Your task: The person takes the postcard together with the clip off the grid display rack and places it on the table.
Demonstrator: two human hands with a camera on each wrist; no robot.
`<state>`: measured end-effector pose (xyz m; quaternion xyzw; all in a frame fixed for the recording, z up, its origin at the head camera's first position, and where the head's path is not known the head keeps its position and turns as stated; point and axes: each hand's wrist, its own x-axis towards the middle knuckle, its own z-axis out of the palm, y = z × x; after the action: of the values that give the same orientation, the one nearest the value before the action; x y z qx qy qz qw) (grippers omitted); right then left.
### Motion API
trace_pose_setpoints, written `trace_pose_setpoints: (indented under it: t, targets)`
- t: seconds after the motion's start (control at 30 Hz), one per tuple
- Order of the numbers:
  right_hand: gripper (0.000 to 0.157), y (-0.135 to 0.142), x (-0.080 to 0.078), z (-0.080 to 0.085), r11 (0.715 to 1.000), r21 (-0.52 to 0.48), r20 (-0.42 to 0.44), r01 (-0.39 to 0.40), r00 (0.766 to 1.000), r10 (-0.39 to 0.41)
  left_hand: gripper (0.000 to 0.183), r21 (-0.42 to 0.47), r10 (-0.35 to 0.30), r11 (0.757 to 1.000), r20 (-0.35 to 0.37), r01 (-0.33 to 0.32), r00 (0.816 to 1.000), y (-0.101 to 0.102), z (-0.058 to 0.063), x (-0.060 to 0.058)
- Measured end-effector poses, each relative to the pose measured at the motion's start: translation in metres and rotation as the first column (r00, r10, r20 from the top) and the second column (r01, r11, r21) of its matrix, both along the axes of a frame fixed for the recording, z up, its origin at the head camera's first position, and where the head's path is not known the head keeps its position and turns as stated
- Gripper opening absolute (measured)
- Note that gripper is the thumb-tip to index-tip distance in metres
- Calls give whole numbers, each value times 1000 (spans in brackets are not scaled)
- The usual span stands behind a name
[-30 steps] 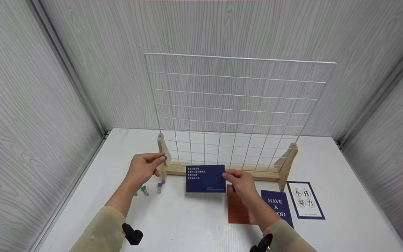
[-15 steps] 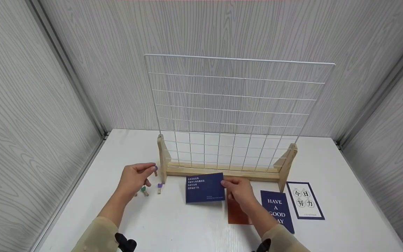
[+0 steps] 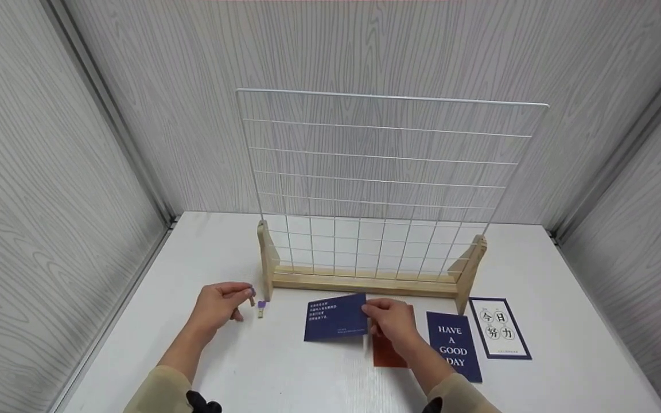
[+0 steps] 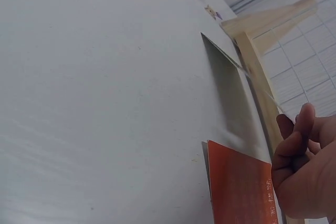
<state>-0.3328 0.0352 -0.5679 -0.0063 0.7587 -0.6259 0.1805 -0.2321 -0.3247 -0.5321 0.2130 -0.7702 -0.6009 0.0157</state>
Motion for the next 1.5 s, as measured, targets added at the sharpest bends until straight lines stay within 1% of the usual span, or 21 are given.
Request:
trace_pose_setpoints:
  t: [0.23, 0.37, 0.5, 0.6, 1.07, 1.3, 1.5]
  targets:
    - [34, 2, 1, -4, 1000, 5, 17, -30, 999, 30, 26, 4, 10, 1000, 48, -11, 999, -3, -19, 8]
    - [35, 1, 2, -5, 999, 6, 21, -39, 999, 38, 27, -19, 14, 1000, 73, -13, 997, -5, -26, 11]
    - [36, 1, 3, -6, 999, -6, 4, -50, 999, 50, 27, -38, 10, 999, 74, -8, 997, -6, -31, 11]
    - [37, 0, 4, -6, 998, 7, -7, -56, 998, 56, 26, -34, 10, 999, 78, -7, 997, -5, -34, 10]
    - [33, -2, 5, -8, 995, 90, 5, -54, 999, 53, 22, -10, 28, 1000, 126, -27, 992, -4, -45, 4]
    - [35, -1, 7, -7, 989, 131, 14, -62, 998, 61, 19, -30, 33, 999, 120, -30, 992, 0, -49, 3]
    - [38, -3, 9, -9, 990, 121, 22, -73, 997, 70, 20, -34, 39, 999, 106, -36, 994, 1, -50, 1]
